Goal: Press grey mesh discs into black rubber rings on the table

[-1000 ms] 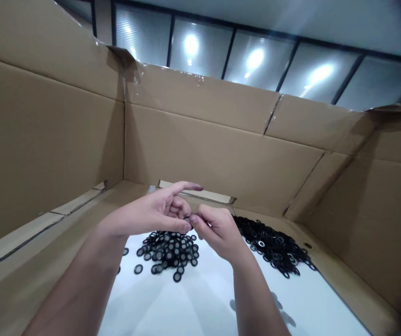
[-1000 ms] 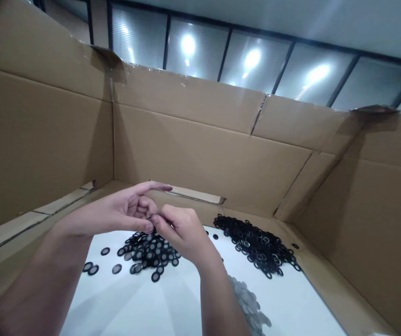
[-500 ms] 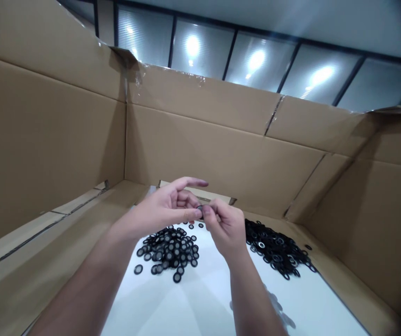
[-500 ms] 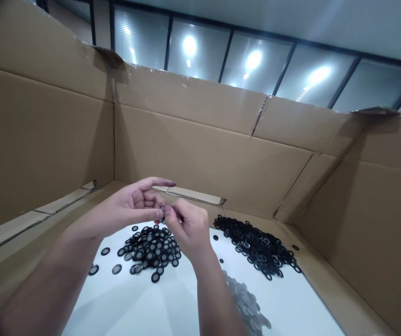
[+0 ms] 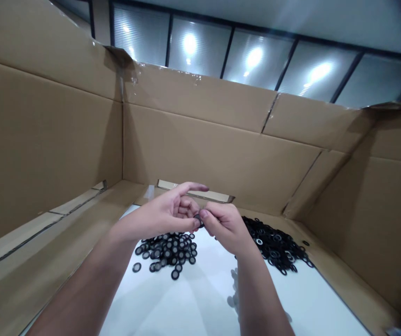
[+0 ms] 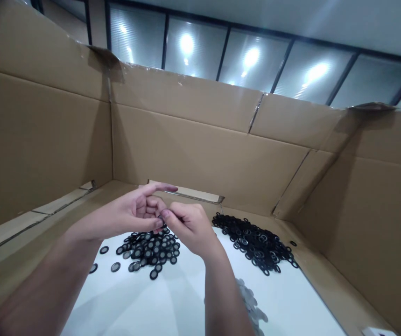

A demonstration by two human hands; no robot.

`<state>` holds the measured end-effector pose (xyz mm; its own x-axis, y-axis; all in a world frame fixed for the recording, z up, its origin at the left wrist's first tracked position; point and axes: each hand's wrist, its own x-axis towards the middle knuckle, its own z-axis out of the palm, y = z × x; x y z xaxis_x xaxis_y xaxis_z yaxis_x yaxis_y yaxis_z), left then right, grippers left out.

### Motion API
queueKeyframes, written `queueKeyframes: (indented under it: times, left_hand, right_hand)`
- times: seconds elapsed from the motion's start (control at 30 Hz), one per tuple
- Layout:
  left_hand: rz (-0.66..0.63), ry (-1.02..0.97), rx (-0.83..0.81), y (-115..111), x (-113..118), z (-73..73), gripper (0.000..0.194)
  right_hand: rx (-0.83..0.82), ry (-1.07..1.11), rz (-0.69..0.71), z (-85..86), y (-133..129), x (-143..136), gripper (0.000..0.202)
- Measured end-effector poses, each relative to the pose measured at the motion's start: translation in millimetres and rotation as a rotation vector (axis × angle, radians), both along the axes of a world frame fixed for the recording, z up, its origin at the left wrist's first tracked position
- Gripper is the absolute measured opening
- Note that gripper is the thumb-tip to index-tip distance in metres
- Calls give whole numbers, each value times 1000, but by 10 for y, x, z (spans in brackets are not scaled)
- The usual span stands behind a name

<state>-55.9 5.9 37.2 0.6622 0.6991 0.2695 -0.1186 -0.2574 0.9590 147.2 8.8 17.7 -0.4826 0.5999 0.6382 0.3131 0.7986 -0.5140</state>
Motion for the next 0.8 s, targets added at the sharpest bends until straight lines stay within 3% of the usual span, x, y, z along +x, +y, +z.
queueKeyframes:
  times: [0.33,0.43,0.53,0.63,0.8]
  left_hand:
    - [-94,91,25,50,-222,1,67]
    - [-56,47,12,55,-202,12,64]
    - [32,-88,19,31,-78,8,57]
    - [86,-238,15,0,54,-10,53]
    - [129,-175,61,-25,62,4,54]
  right_hand:
    - [95,-22,51,-30,-30,-154,35]
    - [190,29,-33,-62,-43,-208,34]
    - [303,246,-180,-117,-64,-284,30]
    - [308,416,-267,-139,-83,-337,31]
    - [212,222,-270,-53,-78,-226,35]
